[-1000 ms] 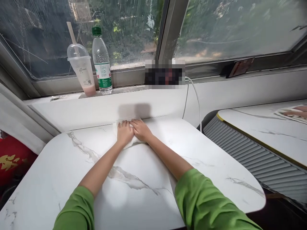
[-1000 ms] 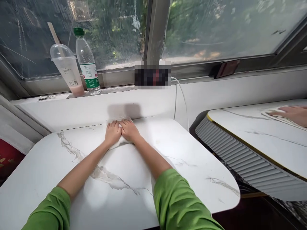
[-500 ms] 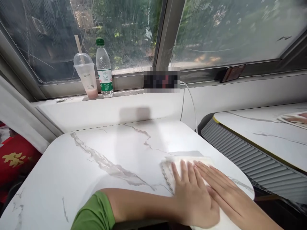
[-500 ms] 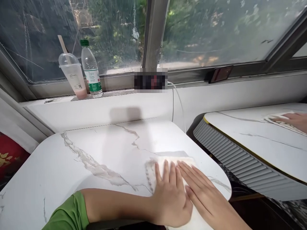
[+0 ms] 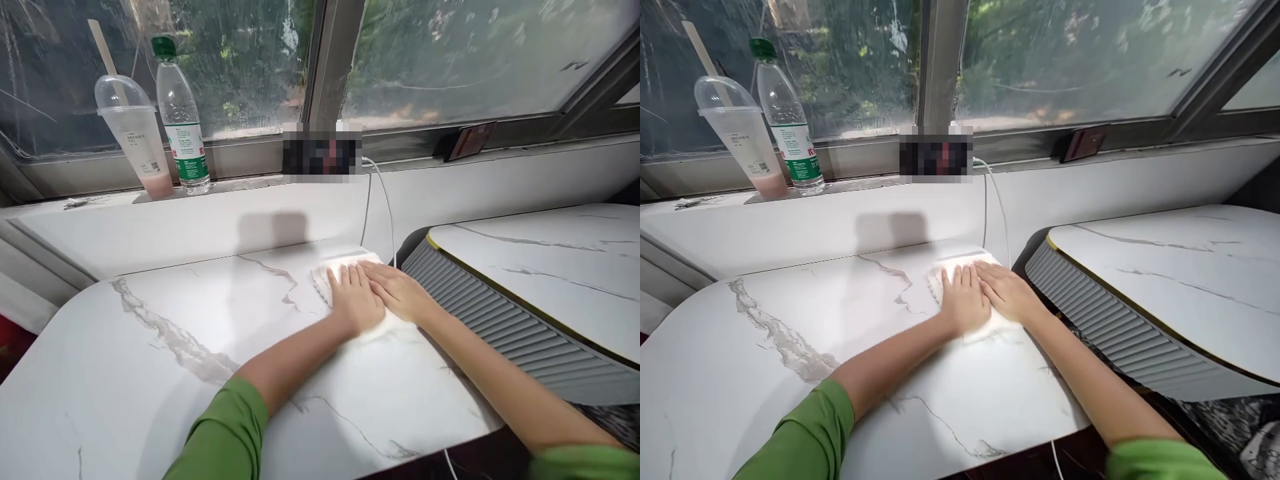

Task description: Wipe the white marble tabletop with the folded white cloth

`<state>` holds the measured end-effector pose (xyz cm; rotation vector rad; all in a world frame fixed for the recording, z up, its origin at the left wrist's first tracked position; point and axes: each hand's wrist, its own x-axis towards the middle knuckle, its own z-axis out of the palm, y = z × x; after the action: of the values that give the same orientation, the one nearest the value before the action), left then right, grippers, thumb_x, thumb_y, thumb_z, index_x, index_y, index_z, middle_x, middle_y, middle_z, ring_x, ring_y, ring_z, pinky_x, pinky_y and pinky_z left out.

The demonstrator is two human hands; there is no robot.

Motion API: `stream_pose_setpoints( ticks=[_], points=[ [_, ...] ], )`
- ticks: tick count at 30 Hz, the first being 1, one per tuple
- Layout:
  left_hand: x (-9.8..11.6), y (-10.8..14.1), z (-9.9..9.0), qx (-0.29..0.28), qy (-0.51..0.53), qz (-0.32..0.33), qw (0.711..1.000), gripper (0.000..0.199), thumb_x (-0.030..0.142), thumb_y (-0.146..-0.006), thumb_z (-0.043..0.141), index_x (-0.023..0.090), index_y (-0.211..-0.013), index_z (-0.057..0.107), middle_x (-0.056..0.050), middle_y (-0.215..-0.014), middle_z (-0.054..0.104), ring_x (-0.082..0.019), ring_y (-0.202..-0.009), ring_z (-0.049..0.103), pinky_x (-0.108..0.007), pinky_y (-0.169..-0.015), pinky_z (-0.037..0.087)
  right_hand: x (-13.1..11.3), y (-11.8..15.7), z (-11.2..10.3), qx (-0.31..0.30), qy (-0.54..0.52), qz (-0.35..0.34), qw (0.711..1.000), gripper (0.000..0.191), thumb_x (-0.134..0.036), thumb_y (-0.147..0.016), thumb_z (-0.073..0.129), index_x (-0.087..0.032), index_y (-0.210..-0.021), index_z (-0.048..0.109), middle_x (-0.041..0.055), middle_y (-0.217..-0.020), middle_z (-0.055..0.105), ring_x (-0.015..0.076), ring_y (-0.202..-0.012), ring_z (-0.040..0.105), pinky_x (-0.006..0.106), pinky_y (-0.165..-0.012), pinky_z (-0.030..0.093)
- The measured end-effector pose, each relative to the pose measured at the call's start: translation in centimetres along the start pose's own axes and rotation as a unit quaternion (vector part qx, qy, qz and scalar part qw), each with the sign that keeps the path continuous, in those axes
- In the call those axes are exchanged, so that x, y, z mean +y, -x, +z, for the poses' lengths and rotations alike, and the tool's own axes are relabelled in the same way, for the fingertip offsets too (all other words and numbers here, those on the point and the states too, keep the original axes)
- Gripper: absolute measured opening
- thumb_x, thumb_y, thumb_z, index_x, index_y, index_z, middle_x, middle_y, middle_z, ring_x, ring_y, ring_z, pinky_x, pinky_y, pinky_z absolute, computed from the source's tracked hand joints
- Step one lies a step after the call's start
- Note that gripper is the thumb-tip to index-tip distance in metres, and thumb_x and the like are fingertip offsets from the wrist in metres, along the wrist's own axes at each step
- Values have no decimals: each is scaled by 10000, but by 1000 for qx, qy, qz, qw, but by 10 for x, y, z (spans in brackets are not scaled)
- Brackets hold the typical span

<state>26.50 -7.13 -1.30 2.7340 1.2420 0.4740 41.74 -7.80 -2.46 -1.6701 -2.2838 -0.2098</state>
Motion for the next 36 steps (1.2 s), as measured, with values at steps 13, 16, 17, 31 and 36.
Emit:
stream_pose_setpoints(
  ticks=[13,16,17,31,36],
  points=[
    [-42,-33,8,26,1,14,1000,517,237,-952,265,-2,-1402,349,-146,-1461,380,-244,-1382,287,-435,-1165,117,3,-44,27,3,22,79,997,548,-319,-957,178,-95,-1392,425,148,-1457,398,249,-1351,360,467,-1095,313],
    [-44,-3,-4,-7,4,32,999,527,251,-953,273,6,-1417,324,-144,-1481,345,-238,-1391,268,-431,-1167,114,-30,-21,22,2,30,96,995,548,-330,-961,171,-120,-1421,382,134,-1474,372,251,-1359,345,482,-1101,298],
    [-45,10,-9,-19,3,38,999,531,253,-954,273,8,-1424,310,-142,-1489,329,-236,-1396,256,-430,-1167,116,-45,-12,19,4,34,100,994,548,-332,-962,168,-127,-1424,378,128,-1470,382,251,-1359,344,485,-1103,295],
    [-51,198,-74,-63,-8,100,993,564,295,-962,244,-5,-1438,281,-172,-1506,266,-292,-1417,176,-482,-1160,78,-216,86,-13,67,9,-23,997,545,-260,-951,284,-46,-1452,283,167,-1461,387,267,-1406,229,505,-1105,309],
    [-65,155,-62,-69,-19,51,996,586,293,-946,253,-34,-1431,276,-198,-1501,261,-307,-1410,192,-493,-1155,100,-177,40,8,49,14,-35,998,501,-256,-946,248,-50,-1351,459,146,-1403,476,239,-1352,357,457,-1101,320]
  ],
)
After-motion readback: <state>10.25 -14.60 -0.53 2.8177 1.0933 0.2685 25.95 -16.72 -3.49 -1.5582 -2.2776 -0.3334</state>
